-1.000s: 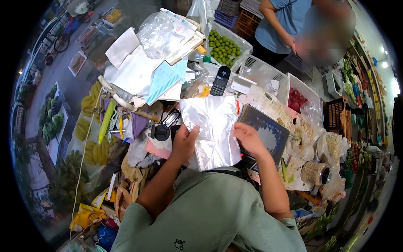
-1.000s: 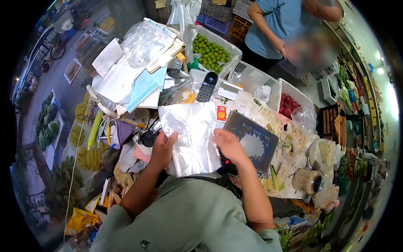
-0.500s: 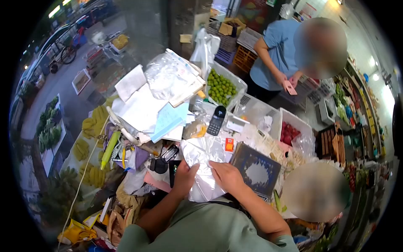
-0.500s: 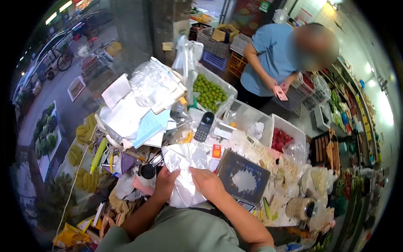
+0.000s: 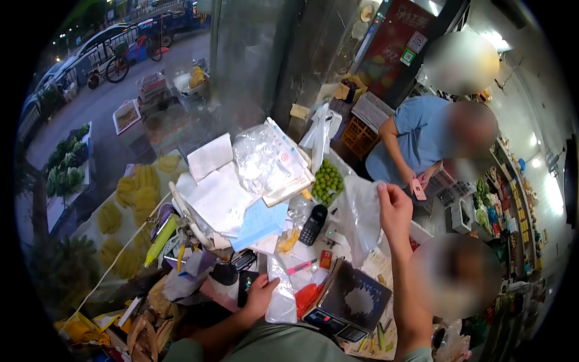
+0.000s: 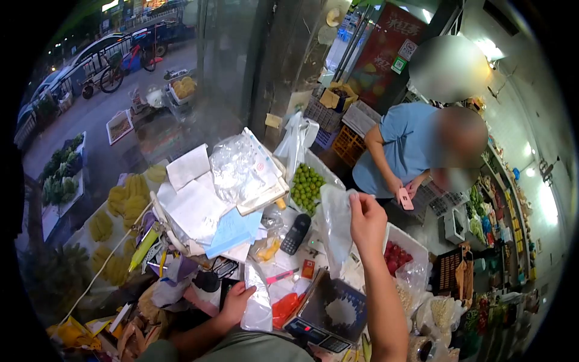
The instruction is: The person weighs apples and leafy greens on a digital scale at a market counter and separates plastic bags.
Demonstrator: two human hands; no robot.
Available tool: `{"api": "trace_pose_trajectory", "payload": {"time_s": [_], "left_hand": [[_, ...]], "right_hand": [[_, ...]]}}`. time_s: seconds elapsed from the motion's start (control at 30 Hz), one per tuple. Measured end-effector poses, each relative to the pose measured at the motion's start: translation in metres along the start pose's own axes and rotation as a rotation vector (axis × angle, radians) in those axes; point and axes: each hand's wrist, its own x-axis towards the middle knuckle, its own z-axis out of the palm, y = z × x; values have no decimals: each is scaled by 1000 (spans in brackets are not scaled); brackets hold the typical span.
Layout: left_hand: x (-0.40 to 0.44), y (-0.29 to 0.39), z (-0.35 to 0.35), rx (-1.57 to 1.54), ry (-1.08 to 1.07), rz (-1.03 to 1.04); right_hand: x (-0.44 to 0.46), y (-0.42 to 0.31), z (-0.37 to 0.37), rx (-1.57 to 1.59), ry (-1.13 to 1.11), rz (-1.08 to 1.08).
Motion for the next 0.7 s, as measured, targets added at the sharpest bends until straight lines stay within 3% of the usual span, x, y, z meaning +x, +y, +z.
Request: {"api": "trace_pose_trajectory", "payload": {"time_s": [0.2,0.37,0.53,0.63,0.7], "left_hand": [[21,6,2,-35,-27,-4],[32,7,-5,-31,-3,24],[40,2,-8,-53,13,29],[37,4,-4,-66,-22,24],[36,5,2,-80,-42,-10]], "right_hand": [[94,-39,67,-220,109,-259],[134,-62,127,-187,162,-361],[143,-76,151,-236,49,-311],[144,-73,152,-311,79,-461],[148,-67,153,-469,84,-714]]}}
